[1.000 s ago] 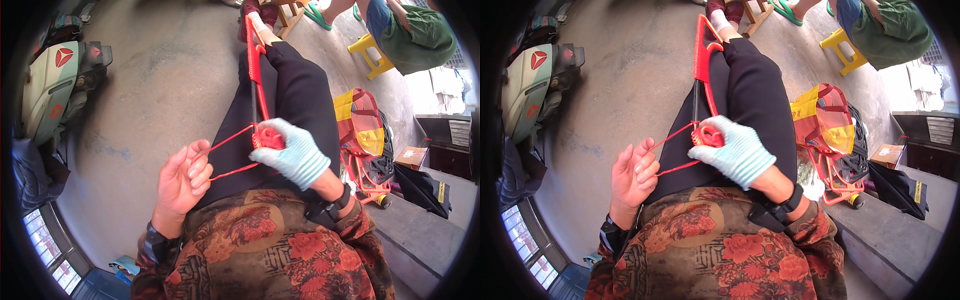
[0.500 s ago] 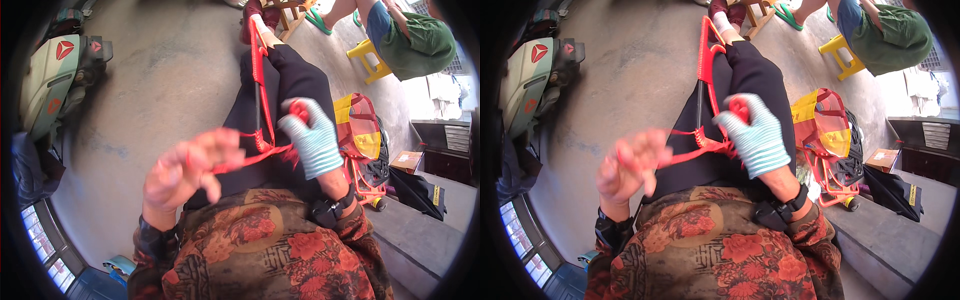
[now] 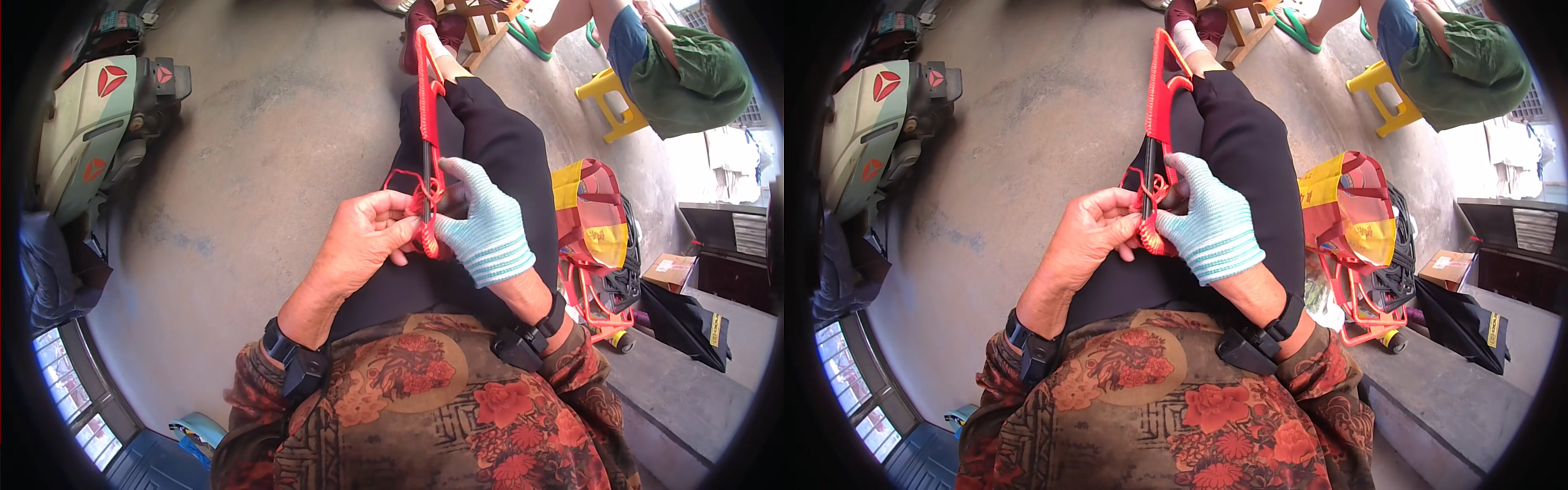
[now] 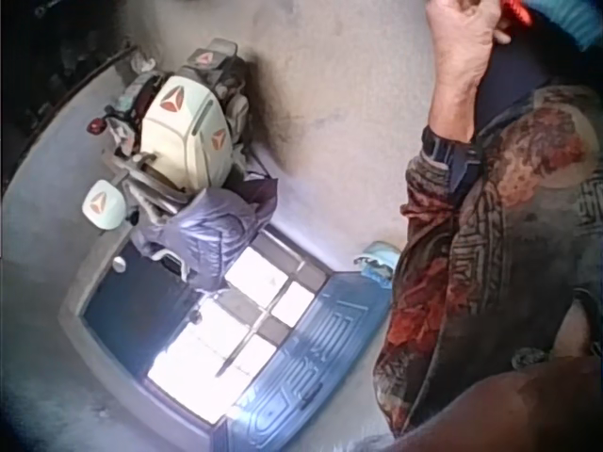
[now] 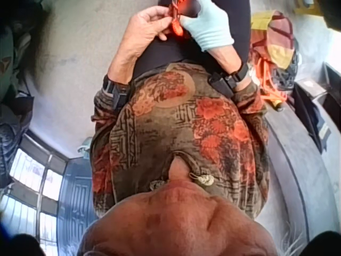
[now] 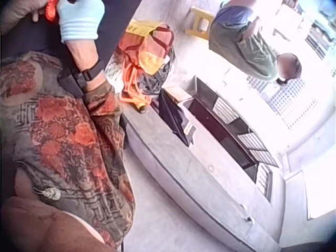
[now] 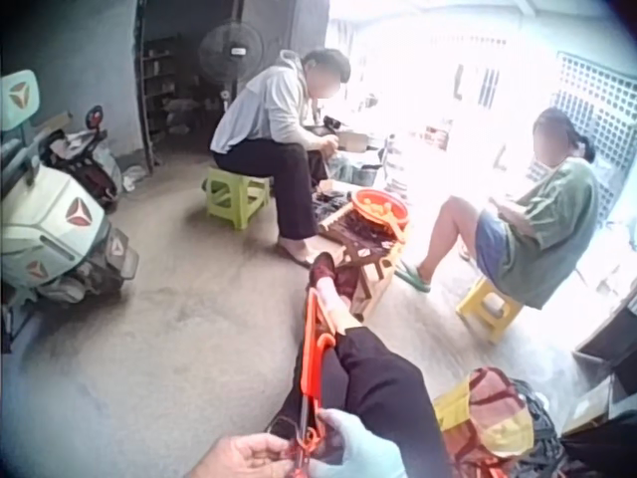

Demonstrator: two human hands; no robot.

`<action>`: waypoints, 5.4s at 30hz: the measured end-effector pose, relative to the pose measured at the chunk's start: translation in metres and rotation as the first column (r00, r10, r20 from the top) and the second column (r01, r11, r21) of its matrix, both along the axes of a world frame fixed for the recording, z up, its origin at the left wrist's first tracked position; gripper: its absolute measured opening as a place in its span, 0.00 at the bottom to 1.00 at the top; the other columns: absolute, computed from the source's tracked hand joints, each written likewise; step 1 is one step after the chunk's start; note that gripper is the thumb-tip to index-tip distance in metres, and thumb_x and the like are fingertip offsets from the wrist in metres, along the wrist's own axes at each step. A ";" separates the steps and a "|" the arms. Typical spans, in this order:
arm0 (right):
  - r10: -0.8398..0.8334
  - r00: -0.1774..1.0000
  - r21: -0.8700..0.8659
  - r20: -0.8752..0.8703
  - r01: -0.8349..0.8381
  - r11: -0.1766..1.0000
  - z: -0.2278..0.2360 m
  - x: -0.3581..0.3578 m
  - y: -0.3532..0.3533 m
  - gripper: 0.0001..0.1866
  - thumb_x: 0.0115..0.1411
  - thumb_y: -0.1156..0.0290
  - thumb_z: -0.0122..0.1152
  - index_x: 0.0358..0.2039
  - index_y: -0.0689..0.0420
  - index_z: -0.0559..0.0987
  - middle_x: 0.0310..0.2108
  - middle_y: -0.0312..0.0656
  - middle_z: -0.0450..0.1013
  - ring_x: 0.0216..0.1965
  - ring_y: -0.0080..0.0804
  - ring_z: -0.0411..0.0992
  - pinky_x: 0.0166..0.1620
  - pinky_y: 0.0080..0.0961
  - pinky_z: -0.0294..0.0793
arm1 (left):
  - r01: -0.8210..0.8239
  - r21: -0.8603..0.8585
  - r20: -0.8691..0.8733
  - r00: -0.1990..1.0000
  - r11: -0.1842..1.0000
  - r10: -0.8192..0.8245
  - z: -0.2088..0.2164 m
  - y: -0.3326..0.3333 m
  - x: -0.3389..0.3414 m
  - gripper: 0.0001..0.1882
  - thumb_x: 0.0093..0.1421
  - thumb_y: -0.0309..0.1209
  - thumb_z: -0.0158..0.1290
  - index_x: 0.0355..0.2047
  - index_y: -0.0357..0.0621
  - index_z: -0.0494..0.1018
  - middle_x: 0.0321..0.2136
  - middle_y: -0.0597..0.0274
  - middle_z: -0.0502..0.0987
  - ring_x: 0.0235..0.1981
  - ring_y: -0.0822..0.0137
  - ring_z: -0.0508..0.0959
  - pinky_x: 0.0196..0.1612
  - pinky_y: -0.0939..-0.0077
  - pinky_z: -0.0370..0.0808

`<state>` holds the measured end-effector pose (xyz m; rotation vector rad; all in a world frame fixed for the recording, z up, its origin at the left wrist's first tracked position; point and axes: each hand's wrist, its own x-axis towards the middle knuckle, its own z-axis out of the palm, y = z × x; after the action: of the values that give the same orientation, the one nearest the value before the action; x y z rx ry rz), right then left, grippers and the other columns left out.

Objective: The person is weaving a red plastic net onto a frame.

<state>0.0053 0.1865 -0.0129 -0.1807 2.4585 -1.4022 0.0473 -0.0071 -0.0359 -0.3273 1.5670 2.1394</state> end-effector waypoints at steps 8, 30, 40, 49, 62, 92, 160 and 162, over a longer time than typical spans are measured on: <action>0.066 0.817 0.068 -0.572 -0.032 0.997 0.039 -0.016 0.003 0.41 0.43 0.61 0.79 0.56 0.61 0.73 0.52 0.52 0.73 0.54 0.48 0.73 0.57 0.37 0.72 | -0.352 0.494 0.181 0.936 0.795 0.303 0.047 -0.039 0.020 0.12 0.69 0.31 0.51 0.49 0.39 0.70 0.32 0.65 0.73 0.29 0.75 0.75 0.27 0.83 0.75; 0.573 0.762 -0.927 -0.303 -0.374 0.007 0.090 0.007 0.039 0.14 0.60 0.71 0.61 0.34 0.74 0.79 0.30 0.55 0.76 0.31 0.47 0.79 0.38 0.36 0.78 | -0.233 -0.040 -0.082 0.970 0.972 0.229 0.035 -0.021 0.009 0.11 0.68 0.37 0.54 0.40 0.40 0.74 0.20 0.73 0.68 0.20 0.83 0.67 0.20 0.88 0.63; 0.352 0.936 -0.885 0.002 -0.162 0.437 0.077 0.034 0.061 0.13 0.53 0.74 0.70 0.35 0.71 0.83 0.29 0.52 0.80 0.29 0.39 0.78 0.36 0.34 0.76 | 0.123 -0.048 -0.002 0.992 0.991 -0.123 0.032 0.009 0.008 0.16 0.68 0.40 0.54 0.42 0.38 0.79 0.23 0.77 0.72 0.23 0.85 0.66 0.27 0.87 0.64; 0.334 0.942 -0.970 -0.018 -0.097 0.223 0.067 0.029 0.061 0.13 0.62 0.71 0.58 0.36 0.70 0.81 0.23 0.48 0.78 0.28 0.43 0.78 0.39 0.40 0.78 | -0.187 0.512 0.267 0.962 0.838 0.051 0.018 0.004 0.003 0.21 0.65 0.30 0.55 0.55 0.33 0.68 0.21 0.74 0.67 0.16 0.83 0.66 0.22 0.91 0.73; 0.714 0.627 -0.919 -0.312 -0.389 -0.059 0.107 0.038 0.083 0.09 0.60 0.77 0.65 0.38 0.70 0.81 0.27 0.47 0.76 0.26 0.38 0.77 0.26 0.33 0.73 | -0.224 -0.178 -0.171 0.966 0.958 0.194 0.013 0.019 0.013 0.18 0.52 0.21 0.65 0.41 0.37 0.71 0.18 0.81 0.61 0.19 0.87 0.60 0.26 0.88 0.62; 0.750 0.619 -0.967 -0.234 -0.230 -0.112 0.088 -0.006 0.049 0.10 0.64 0.73 0.59 0.41 0.68 0.75 0.40 0.55 0.76 0.38 0.43 0.78 0.38 0.32 0.78 | 0.256 0.801 -0.207 0.967 0.542 -0.151 0.042 0.003 -0.002 0.38 0.68 0.61 0.41 0.56 0.33 0.69 0.66 0.36 0.57 0.66 0.42 0.61 0.48 0.62 0.81; 0.391 0.913 -0.863 0.117 -0.101 0.496 0.071 -0.041 0.009 0.11 0.64 0.67 0.58 0.36 0.64 0.77 0.28 0.43 0.76 0.32 0.33 0.77 0.42 0.31 0.78 | -0.404 0.661 -0.294 0.636 0.632 0.713 0.143 -0.188 0.036 0.16 0.72 0.29 0.41 0.57 0.35 0.61 0.31 0.66 0.64 0.28 0.75 0.66 0.25 0.80 0.68; 0.394 0.910 -0.883 0.132 -0.072 0.463 0.071 -0.032 0.023 0.11 0.64 0.67 0.58 0.37 0.63 0.76 0.28 0.45 0.75 0.32 0.36 0.77 0.43 0.35 0.78 | -0.274 0.572 -0.311 0.800 0.773 0.513 0.096 -0.159 0.025 0.22 0.72 0.29 0.42 0.62 0.33 0.59 0.34 0.66 0.68 0.30 0.75 0.70 0.24 0.83 0.68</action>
<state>-0.0263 0.2094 0.0577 -0.4480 1.1733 -2.1935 0.0722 -0.1665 0.0599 0.0281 1.1327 3.0517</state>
